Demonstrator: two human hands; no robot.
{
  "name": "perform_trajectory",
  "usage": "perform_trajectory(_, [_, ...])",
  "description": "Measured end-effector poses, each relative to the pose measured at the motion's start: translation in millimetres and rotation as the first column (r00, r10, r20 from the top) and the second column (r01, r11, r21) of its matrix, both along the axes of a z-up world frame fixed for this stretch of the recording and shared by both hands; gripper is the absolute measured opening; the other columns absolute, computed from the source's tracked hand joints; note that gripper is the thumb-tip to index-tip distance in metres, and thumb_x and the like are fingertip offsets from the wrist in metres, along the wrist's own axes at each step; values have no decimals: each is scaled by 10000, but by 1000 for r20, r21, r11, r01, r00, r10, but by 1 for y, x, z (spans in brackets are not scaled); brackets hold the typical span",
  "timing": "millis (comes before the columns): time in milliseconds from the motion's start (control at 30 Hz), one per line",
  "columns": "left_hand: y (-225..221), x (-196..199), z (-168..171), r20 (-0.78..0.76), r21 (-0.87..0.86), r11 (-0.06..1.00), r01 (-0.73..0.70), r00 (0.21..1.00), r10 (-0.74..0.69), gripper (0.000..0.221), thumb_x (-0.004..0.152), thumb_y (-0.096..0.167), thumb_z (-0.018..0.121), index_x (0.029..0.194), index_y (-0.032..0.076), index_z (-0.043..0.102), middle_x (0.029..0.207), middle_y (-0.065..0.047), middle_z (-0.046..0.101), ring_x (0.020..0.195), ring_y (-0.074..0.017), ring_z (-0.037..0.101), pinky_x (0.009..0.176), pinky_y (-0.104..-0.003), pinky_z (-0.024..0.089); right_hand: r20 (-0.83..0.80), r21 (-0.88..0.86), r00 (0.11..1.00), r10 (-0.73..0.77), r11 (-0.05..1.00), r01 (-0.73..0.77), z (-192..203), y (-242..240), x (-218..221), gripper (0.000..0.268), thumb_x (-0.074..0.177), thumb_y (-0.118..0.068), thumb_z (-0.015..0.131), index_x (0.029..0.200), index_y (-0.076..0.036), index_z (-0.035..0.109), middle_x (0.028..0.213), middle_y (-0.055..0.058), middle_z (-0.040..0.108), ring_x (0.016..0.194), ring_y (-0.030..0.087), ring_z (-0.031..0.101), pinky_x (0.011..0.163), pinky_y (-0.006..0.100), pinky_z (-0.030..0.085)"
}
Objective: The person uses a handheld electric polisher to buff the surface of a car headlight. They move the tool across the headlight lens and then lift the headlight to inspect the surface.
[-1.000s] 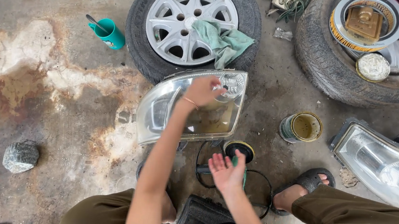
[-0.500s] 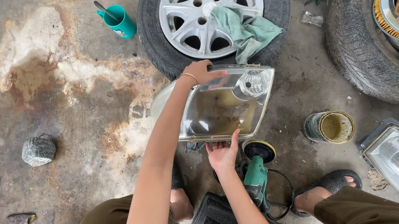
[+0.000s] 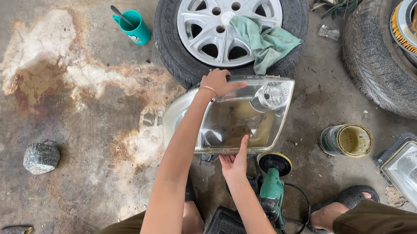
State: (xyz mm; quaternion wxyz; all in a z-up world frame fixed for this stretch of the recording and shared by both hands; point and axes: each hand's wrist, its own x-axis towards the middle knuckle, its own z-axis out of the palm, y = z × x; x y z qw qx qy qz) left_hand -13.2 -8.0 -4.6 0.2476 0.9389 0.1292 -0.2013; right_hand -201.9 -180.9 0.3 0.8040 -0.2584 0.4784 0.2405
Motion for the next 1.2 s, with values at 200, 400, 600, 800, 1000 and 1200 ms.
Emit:
perform_trajectory(200, [6,-43,30,165,-80,987,-142,974,154,965,689,921,629,1274,158,704,1230,-93,665,1243,-297,631,1032,-406,492,97,-164,988,122,981,-105,26,-16,-14,1165,769,-613,819,1490,64,204,1335,250,393,1323,377,435,1180,554,315])
perform_trajectory(400, [9,-125,141,470,-272,886,-376,752,463,809,693,810,785,1111,118,762,1023,-49,690,1030,-271,711,912,-352,583,292,-466,881,372,860,-209,92,-40,-12,776,801,-496,860,1168,43,437,941,58,473,838,221,565,852,430,510])
perform_trajectory(600, [-10,-187,250,703,-406,733,-546,325,632,690,826,679,751,1032,21,750,974,-149,673,967,-386,709,869,-484,569,447,-813,462,766,564,-148,192,-56,46,1216,791,-599,871,1511,69,155,1407,423,358,1334,554,419,1066,644,382])
perform_trajectory(800, [-22,-216,238,300,-879,231,-418,-108,948,530,860,608,562,998,99,616,1056,-92,661,1001,-214,607,902,-357,519,263,-963,37,964,260,63,306,-29,85,1147,774,-495,877,1486,-61,90,1557,199,235,1436,345,363,1159,498,344])
perform_trajectory(1000, [-63,-231,164,-197,-923,-243,-297,-177,964,918,873,691,319,1608,142,287,1692,-95,275,1559,-318,250,1256,-519,225,-99,-975,-209,973,-54,214,295,22,105,1281,611,-527,967,1506,-81,167,1564,179,285,1426,327,321,1133,563,341])
perform_trajectory(1200, [-85,-230,91,-460,-767,-559,-314,-339,821,876,979,684,499,1513,-8,443,1377,-219,449,1170,-335,431,998,-432,367,-281,-930,-321,904,-174,323,191,54,114,1252,570,-635,938,1453,-49,272,1332,291,470,1342,462,420,1052,613,435])
